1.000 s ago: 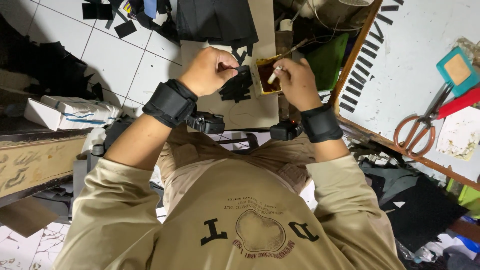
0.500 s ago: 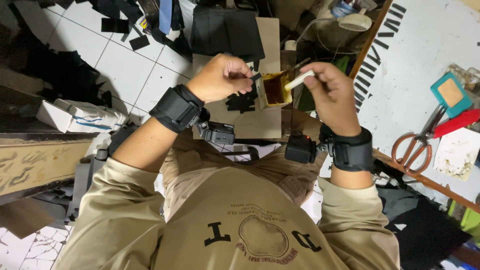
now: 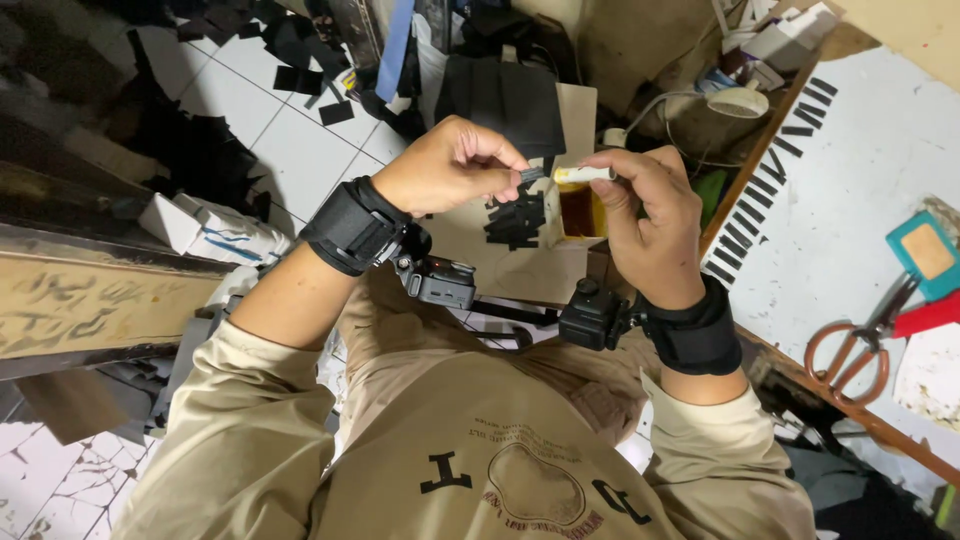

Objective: The person applies glue to small strips of leather for a manufacturing or assembly process.

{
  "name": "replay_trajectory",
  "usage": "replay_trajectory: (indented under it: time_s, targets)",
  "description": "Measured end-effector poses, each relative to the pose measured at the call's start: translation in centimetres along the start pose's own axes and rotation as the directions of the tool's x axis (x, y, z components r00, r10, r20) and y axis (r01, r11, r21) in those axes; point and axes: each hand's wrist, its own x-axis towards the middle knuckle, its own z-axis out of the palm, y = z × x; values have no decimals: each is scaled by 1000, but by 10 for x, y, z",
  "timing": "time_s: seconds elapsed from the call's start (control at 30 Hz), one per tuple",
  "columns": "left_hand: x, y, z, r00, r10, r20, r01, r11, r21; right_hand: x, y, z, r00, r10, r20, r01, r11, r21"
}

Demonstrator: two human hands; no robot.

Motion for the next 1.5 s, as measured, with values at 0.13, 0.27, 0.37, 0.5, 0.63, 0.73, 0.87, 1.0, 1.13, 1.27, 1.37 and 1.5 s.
replay_trajectory:
  time_s: [0.13,0.27,0.37,0.5,0.63,0.73,0.87,1.0,1.13,1.27,1.37,1.5]
  targets:
    - [-6,6,0,1000,-7,19,7,1000,-13,5,-10,4,996,-93,3,93,994,-48]
    - [-7,5,1,999,17,33,-16,1000,-27,5,-13,6,990,-138,7,138,987,-79]
    - [-8,6,1,999,22,41,-21,999,-36,3,-13,5,990,-139,-7,138,987,-86]
    - [-13,25,6,999,-35,15,35,999,-22,-5,-8,9,994,-101,-32,98,993,-67]
    - [-12,25,11,999,-32,-22,32,999,-19,-13,7,18,997,18,-80,3,966,257]
    - [-9,17,17,997,34,-63,-36,999,-18,-12,9,26,994,69,-89,-20,886,464]
    - [-8,17,25,984,97,-147,-98,995,-3,-11,5,32,992,97,-81,-32,814,580]
    - [-8,19,29,983,108,-152,-115,993,-41,-11,4,33,990,109,-84,-36,792,610]
    - [-10,20,31,983,97,-157,-109,992,-65,-12,2,32,988,116,-99,-32,792,610]
    - [-10,17,32,980,119,-160,-132,989,-69,-11,-3,29,983,145,-112,-44,783,620]
    - [-9,19,36,979,137,-150,-150,985,-80,-12,-3,30,980,165,-108,-58,764,642]
    - [-10,19,36,982,126,-141,-137,988,-69,-12,-3,30,979,176,-101,-68,756,652]
